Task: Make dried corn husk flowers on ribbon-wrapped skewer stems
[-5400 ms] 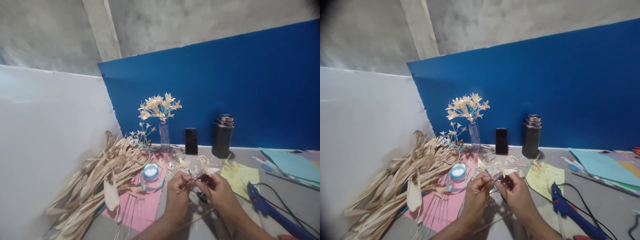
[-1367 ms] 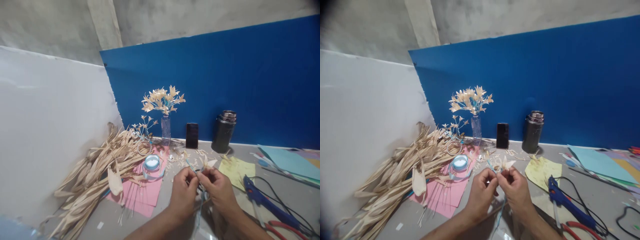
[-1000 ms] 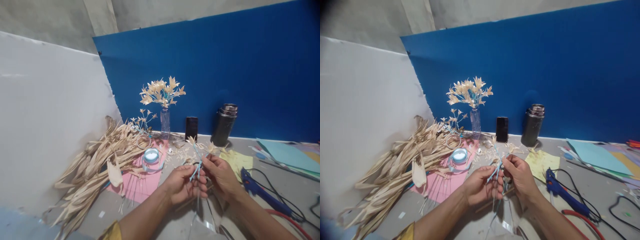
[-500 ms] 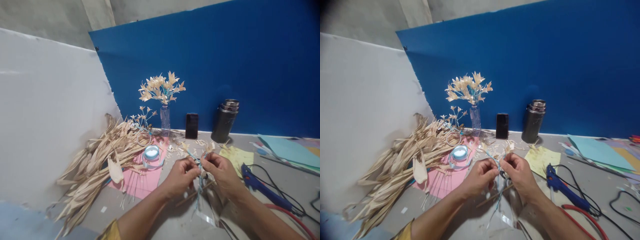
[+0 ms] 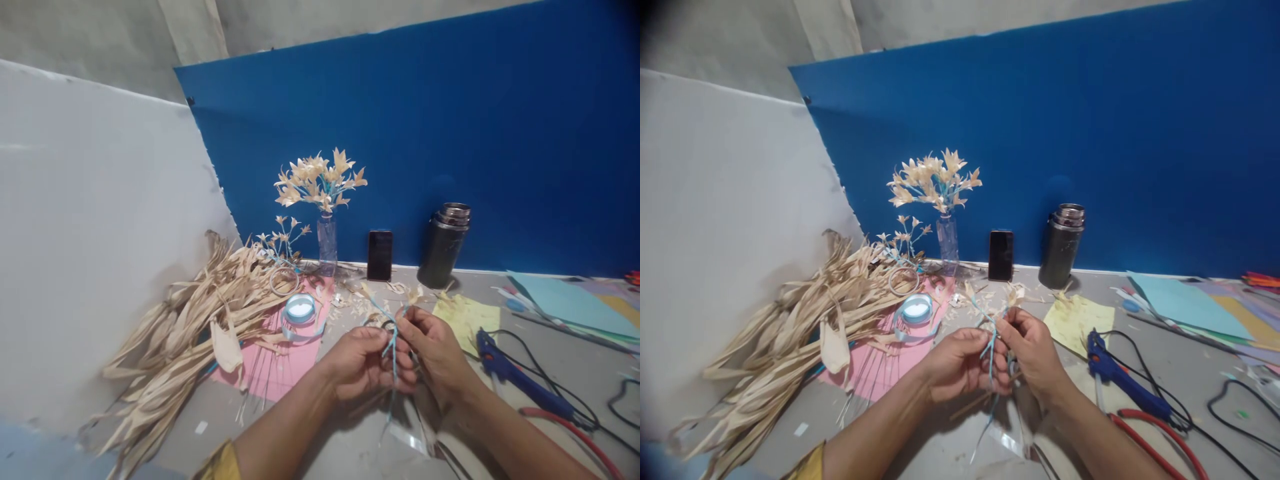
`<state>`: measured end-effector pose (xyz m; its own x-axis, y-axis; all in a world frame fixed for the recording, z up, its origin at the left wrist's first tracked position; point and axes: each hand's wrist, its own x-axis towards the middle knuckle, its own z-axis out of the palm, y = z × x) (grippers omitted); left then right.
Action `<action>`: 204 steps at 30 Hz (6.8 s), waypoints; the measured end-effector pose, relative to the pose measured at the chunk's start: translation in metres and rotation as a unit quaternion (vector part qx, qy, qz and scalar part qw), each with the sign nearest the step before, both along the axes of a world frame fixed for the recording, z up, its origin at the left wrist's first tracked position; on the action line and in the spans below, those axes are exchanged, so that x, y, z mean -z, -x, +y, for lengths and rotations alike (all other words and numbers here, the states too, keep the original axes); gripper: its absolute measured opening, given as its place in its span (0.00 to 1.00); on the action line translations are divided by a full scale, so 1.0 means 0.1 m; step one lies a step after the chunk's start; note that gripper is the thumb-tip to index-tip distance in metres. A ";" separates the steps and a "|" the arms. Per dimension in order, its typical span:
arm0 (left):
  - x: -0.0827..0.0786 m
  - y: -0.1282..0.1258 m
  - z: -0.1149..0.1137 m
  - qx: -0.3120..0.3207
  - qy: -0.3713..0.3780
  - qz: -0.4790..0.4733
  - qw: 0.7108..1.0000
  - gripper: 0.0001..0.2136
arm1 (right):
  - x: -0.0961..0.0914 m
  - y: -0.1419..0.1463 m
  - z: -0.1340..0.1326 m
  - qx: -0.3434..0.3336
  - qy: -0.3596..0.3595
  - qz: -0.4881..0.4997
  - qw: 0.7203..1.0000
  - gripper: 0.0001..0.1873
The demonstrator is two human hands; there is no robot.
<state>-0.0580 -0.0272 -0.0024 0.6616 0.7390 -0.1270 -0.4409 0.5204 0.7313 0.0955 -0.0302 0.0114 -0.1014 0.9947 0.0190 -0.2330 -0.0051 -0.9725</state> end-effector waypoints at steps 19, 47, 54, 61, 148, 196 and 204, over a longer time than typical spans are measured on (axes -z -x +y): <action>-0.04 -0.13 -0.11 -0.297 -0.394 0.392 0.777 0.12 | 0.21 0.01 0.14 0.107 -0.026 0.020 0.994 0.24; 0.02 -0.20 -0.19 -0.303 -0.394 0.407 0.767 0.15 | 0.13 0.13 0.08 0.080 -0.005 0.087 0.993 0.24; -0.06 -0.20 -0.13 -0.322 -0.266 0.296 0.859 0.15 | 0.03 -0.06 0.19 0.007 -0.013 -0.024 1.000 0.21; -0.06 -0.06 0.10 -0.365 -0.121 0.198 0.902 0.19 | -0.01 -0.57 0.46 0.030 -0.105 -0.433 0.895 0.11; -0.05 -0.04 0.06 -0.277 -0.024 0.169 0.946 0.21 | 0.01 -0.09 0.15 -0.022 -0.012 -0.106 0.994 0.24; -0.03 -0.03 0.06 -0.240 -0.148 0.236 0.930 0.14 | 0.16 -0.07 0.16 0.006 -0.007 -0.097 0.995 0.22; -0.05 0.04 0.13 -0.196 -0.180 0.171 0.949 0.16 | 0.06 -0.11 0.16 -0.027 0.024 -0.028 0.999 0.24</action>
<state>-0.0622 -0.0139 0.0028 0.2938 0.9556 0.0233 -0.2540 0.0545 0.9657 0.1066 -0.0147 0.0051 -0.1547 0.9873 -0.0352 -0.1770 -0.0627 -0.9822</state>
